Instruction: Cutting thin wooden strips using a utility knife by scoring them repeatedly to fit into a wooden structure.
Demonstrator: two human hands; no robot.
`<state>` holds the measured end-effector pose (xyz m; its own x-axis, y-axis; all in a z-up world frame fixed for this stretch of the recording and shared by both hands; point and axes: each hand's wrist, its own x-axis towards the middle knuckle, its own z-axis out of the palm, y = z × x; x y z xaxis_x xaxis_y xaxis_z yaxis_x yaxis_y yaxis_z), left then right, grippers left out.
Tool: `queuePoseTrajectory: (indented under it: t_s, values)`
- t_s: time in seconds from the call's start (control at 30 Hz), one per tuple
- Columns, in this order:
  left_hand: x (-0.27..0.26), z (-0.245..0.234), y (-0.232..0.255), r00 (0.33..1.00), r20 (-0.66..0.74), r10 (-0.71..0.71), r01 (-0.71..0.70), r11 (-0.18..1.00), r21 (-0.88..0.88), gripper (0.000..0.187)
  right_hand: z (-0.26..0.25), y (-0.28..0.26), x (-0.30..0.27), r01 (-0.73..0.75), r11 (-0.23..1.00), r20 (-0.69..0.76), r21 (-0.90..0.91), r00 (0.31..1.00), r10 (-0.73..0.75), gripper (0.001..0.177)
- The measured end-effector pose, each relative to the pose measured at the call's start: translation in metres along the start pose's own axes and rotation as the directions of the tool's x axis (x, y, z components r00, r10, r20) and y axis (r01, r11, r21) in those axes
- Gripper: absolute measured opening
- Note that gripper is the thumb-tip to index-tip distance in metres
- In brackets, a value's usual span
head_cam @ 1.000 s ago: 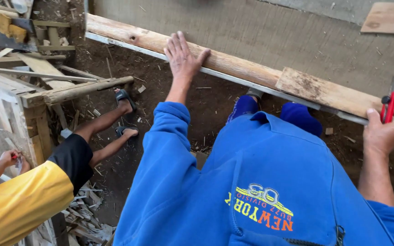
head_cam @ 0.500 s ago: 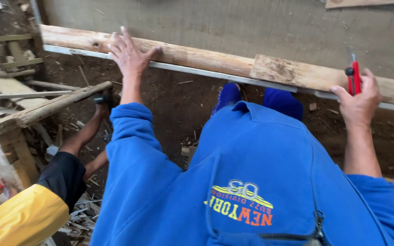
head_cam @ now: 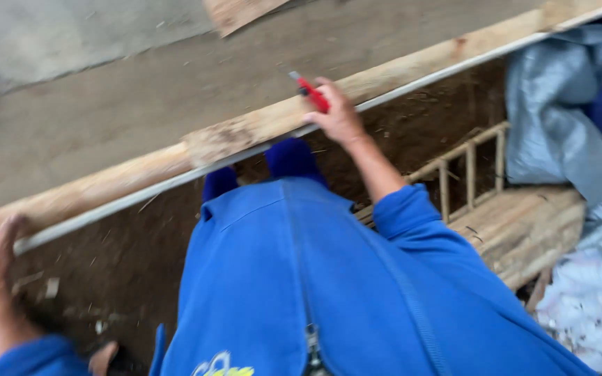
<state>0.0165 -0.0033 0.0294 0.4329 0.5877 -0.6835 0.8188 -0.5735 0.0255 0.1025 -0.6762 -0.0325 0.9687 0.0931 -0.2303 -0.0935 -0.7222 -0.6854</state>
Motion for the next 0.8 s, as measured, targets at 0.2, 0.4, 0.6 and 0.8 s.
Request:
queuePoseTrajectory:
  t_s: [0.2,0.4,0.6,0.8]
  values:
    - [0.004,0.047,0.022,0.997,0.08,0.017,-0.016,1.0,-0.014,0.101,0.001,-0.008,0.001,-0.001,0.998,-0.006,-0.057,1.0,0.0,0.056]
    - [0.023,0.067,0.005,0.983,-0.056,0.175,-0.169,0.98,0.102,0.099,0.006,-0.006,-0.002,-0.06,0.996,-0.013,-0.072,0.998,0.06,0.063]
    - [-0.083,0.033,0.107,0.922,-0.035,0.385,-0.376,0.915,0.146,0.113,0.002,-0.011,-0.002,-0.007,1.0,-0.035,0.024,0.999,0.008,0.079]
    - [-0.044,0.069,0.073,0.762,-0.093,0.641,-0.621,0.764,0.172,0.123,0.003,-0.015,-0.002,-0.033,0.999,-0.037,-0.011,0.999,0.033,0.069]
